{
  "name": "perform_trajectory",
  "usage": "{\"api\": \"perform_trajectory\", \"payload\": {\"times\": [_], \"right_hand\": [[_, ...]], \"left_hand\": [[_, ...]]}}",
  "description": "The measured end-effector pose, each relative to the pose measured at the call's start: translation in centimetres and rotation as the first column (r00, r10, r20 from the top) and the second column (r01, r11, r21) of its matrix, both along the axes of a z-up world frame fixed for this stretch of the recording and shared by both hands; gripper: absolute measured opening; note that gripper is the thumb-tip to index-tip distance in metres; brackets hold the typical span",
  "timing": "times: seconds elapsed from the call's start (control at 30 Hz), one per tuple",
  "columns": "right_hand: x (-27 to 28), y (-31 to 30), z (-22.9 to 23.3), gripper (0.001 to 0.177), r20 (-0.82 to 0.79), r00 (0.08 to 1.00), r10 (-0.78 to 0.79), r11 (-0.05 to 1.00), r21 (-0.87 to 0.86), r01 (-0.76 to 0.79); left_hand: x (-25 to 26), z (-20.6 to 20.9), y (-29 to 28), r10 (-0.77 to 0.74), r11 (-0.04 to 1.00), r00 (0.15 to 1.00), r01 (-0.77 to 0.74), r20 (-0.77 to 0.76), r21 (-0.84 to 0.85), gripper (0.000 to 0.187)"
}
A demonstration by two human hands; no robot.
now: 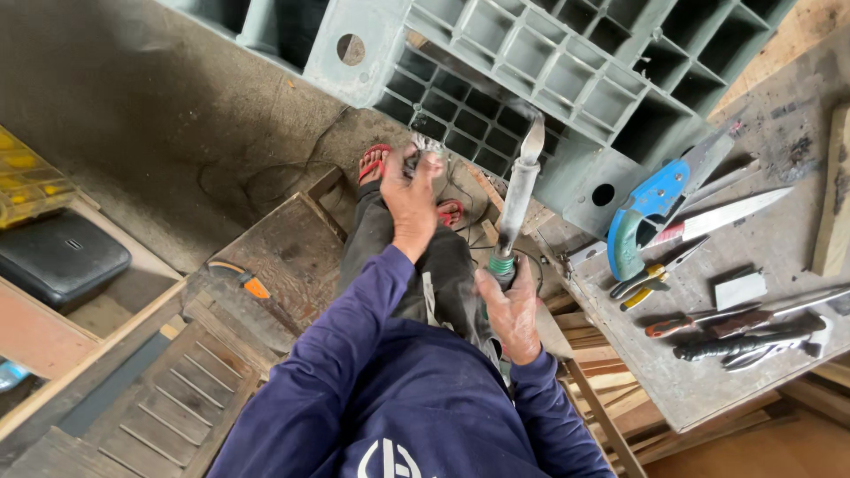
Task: The person repairs a grey plastic crate by using a soldering iron to melt and fuse plastic sections together, then uses a hand saw to trim away excess material.
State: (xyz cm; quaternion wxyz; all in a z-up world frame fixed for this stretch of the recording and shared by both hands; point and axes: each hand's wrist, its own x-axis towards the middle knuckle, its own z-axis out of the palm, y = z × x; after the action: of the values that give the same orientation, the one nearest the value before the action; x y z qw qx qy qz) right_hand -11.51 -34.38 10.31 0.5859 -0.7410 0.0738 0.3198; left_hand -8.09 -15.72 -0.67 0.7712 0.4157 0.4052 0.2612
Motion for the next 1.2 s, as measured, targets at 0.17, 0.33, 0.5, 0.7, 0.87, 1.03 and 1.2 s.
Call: {"api": "perform_trajectory", "payload": {"times": [0.17,0.33,0.5,0.7,0.87,1.03,1.2], "right_hand": [[-0.8,0.7,0.2,0.038,0.034,0.999,0.009,0.988,0.155,-0.014],[-2.3,2.0,-0.1,0.042,-0.110,0.994,0.009,0.979,-0.204,-0.031],[-5.4,4.8,0.1,0.039,0.015,0.999,0.043,0.931,-0.364,-0.035],[-7.3,10.0,2.1,0.049,0.101,0.968,-0.228,0.937,-0.247,0.247],[-6.9,12.0,2.8,0.057,-0.041,0.932,-0.359,0.888,-0.321,0.328],[-7.2,11.0,3.6,0.057,0.052,0.975,-0.214,0.883,-0.416,0.216],[-7.2,10.9,5.2,0.058,0.233,0.972,0.006,0.859,-0.499,0.114]], "left_hand": [[0.1,2.8,4.1,-0.214,0.434,0.929,0.368,-0.303,0.822,0.022],[3.1,6.8,8.0,-0.528,0.386,0.729,0.663,-0.436,0.642,0.021],[6.0,15.1,13.1,-0.616,0.270,0.707,0.603,-0.347,0.750,0.030],[13.0,16.5,16.1,-0.790,-0.185,0.445,0.481,-0.421,0.857,0.026],[16.1,14.1,15.8,-0.787,-0.255,0.422,0.442,-0.450,0.860,0.028],[16.1,13.2,15.8,-0.800,-0.254,0.409,0.433,-0.439,0.865,0.033],[13.2,14.4,15.3,-0.876,-0.130,0.351,0.489,-0.331,0.863,0.034]]}}
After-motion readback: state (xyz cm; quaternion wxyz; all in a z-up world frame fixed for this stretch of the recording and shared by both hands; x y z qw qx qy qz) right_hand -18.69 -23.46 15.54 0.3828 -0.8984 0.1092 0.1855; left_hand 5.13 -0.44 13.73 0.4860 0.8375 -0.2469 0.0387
